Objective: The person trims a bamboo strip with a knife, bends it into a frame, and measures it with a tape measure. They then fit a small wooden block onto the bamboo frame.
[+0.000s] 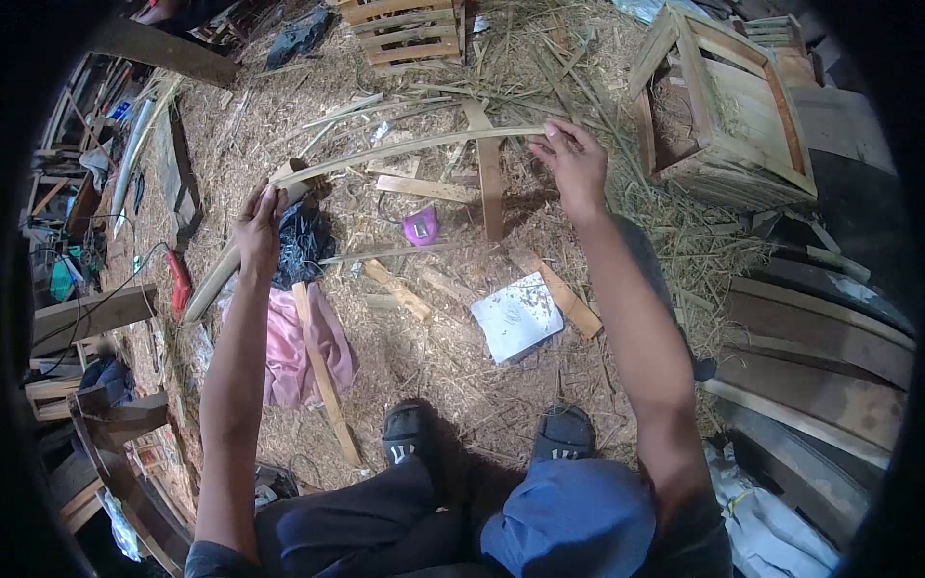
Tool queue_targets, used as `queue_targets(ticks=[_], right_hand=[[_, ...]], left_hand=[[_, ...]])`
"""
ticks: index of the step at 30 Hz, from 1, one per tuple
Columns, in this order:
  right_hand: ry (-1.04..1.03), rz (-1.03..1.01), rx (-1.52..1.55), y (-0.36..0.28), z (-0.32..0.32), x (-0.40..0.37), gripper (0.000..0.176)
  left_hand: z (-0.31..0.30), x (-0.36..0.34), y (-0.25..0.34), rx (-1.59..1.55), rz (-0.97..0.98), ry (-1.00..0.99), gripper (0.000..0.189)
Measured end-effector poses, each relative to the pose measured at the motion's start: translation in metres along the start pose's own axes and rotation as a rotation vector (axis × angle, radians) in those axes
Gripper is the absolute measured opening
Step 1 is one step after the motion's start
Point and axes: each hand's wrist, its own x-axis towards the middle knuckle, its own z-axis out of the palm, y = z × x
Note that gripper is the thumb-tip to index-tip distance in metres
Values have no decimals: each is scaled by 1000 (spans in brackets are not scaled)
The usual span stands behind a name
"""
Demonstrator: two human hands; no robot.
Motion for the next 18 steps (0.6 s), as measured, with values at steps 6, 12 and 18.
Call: queue_targets(ticks=[6,12,18], right_hand=[[25,32,-23,0,1,2,23],[7,21,-31,1,2,1,23],[-29,35,-22,-2,3,1,24]], left_hand=[[-5,4,-6,-66,28,4,36],[-4,5,-3,-43,2,17,32],[0,3,-1,-48,-6,11,31]])
